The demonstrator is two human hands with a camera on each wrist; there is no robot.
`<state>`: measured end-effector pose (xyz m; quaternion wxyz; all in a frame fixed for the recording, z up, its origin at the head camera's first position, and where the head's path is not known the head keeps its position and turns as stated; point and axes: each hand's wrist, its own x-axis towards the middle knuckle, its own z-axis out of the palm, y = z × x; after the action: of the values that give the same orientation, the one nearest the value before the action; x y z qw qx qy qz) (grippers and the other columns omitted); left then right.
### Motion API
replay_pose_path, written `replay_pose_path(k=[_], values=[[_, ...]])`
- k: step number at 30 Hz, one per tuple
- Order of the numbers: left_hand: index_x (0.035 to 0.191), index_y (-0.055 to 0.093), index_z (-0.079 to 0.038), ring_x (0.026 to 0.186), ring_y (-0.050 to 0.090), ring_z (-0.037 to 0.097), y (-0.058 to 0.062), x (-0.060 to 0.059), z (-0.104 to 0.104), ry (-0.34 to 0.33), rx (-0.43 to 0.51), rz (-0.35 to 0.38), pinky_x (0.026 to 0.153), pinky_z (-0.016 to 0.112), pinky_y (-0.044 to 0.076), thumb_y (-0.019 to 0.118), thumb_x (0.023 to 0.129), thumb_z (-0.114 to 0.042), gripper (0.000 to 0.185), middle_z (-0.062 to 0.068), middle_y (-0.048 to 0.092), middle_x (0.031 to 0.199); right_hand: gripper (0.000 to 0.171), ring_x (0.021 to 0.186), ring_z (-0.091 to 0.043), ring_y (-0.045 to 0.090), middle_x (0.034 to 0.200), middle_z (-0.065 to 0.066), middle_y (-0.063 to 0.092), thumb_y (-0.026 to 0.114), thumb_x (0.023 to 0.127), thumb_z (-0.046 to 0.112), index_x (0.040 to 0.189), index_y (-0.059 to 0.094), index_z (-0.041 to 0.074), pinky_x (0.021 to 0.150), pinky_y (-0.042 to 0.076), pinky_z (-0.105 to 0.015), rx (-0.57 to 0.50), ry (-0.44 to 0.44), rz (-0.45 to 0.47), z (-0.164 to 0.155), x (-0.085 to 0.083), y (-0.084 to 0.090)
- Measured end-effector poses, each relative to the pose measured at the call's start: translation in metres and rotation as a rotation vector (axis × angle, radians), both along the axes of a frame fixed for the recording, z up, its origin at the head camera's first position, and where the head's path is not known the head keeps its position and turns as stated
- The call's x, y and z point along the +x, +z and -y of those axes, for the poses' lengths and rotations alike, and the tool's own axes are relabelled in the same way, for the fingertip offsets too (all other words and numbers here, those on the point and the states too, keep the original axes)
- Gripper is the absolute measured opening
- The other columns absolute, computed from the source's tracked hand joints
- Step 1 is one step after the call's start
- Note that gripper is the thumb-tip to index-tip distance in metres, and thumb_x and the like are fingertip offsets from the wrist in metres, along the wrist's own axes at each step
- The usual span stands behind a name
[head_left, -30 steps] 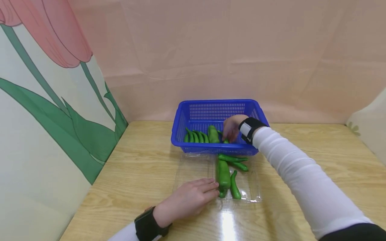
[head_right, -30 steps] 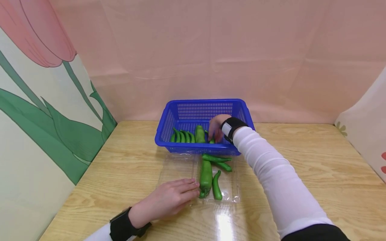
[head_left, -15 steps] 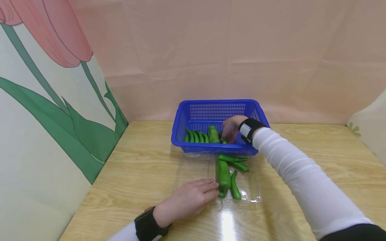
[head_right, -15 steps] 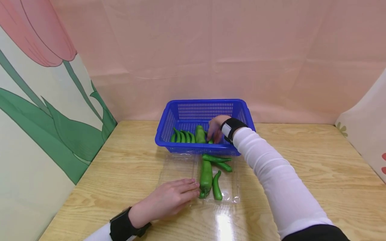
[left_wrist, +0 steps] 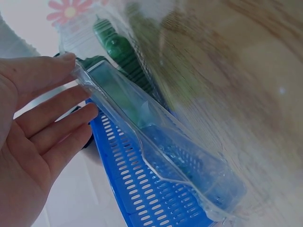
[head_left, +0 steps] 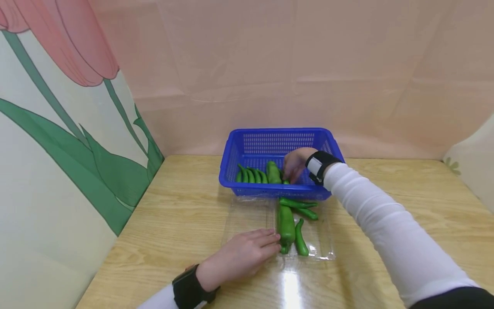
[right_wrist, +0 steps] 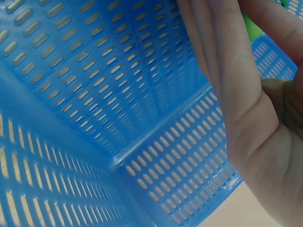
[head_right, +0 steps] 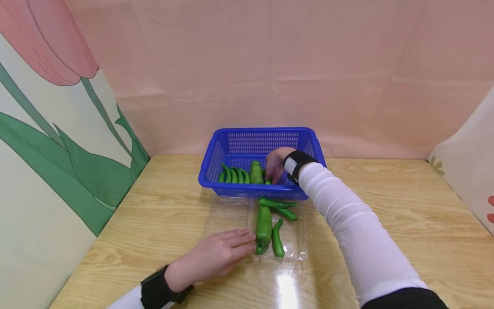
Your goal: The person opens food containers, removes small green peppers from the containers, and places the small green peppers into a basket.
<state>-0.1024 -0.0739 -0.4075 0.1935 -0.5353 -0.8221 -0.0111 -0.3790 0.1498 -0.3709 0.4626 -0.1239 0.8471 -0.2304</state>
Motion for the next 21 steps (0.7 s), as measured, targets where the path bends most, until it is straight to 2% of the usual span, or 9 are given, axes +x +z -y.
replay_pose_path(k=[5,21], values=[[0.119,0.065,-0.015,0.122,0.056,0.017,0.0008,0.0004,-0.0001,0.002,-0.013,0.002,0.108,0.027,0.041,0.058,0.093,-0.019,0.028,0.004,0.062,0.127,0.069,0.095,-0.024,0.068,0.145,-0.035,0.03,0.061,0.087,0.002,0.142,0.023,-0.013,0.086,0.058,-0.032,-0.033,-0.036,0.029,0.0017,0.0022,0.0015],[0.119,0.065,-0.016,0.121,0.056,0.017,0.0005,-0.0003,-0.0004,0.003,-0.016,-0.007,0.108,0.026,0.041,0.057,0.093,-0.019,0.027,0.004,0.062,0.127,0.069,0.094,-0.023,0.068,0.143,-0.033,0.034,0.066,0.084,0.005,0.141,0.029,-0.011,0.086,0.059,-0.033,-0.014,-0.033,0.05,0.0025,-0.0029,-0.0021]])
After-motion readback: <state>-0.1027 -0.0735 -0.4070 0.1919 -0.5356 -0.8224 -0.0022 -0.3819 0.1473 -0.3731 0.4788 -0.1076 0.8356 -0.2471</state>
